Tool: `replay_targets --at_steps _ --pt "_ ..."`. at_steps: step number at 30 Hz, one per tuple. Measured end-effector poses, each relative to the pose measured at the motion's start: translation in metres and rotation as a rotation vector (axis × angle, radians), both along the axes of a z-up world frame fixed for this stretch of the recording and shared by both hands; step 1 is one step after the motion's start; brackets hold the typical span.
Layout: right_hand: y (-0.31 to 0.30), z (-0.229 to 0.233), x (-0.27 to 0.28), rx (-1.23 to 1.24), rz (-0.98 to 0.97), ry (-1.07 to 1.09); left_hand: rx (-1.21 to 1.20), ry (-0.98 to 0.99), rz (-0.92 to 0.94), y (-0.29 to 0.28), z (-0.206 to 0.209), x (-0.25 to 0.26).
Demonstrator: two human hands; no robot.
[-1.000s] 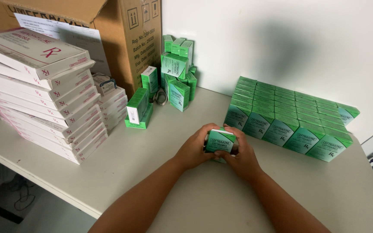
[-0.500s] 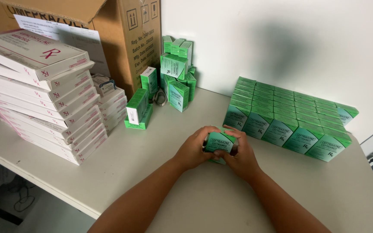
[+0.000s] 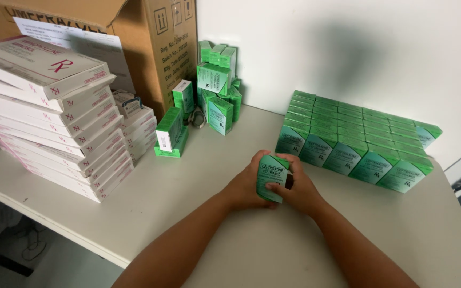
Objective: The person opens a green medicine box, removes a blister pack containing two vials, and places the pack back into the box. They then close the box and place it on a stack of identical boxes on the table. The person repeats this process with a second box.
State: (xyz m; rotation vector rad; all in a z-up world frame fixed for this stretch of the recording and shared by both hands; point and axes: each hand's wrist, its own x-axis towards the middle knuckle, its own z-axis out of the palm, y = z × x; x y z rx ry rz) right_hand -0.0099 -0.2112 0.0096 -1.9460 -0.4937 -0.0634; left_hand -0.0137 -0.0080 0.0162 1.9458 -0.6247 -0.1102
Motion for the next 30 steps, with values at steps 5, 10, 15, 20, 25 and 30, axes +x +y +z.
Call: replay_targets --at_steps 5,10,15,20,25,30 --pt "-0.015 -0.007 -0.004 -0.019 0.017 0.082 0.103 -0.446 0.084 -0.007 -0.034 0.011" --pt "-0.058 -0.009 -0.046 -0.094 -0.154 0.176 0.191 -0.526 -0.047 -0.042 -0.031 -0.012" --pt "-0.103 -0.005 -0.109 -0.034 -0.298 0.21 0.163 -0.623 -0.205 -0.098 -0.041 -0.04" --pt "-0.164 -0.002 -0.154 -0.114 -0.473 -0.028 0.057 -0.842 -0.284 -0.173 -0.04 -0.052" --pt "-0.231 0.011 -0.175 -0.337 -0.687 -0.314 0.069 -0.851 -0.442 -0.245 -0.013 -0.056" --pt "-0.275 0.015 -0.165 -0.479 -0.764 -0.457 0.228 -0.994 -0.318 -0.318 -0.027 -0.047"
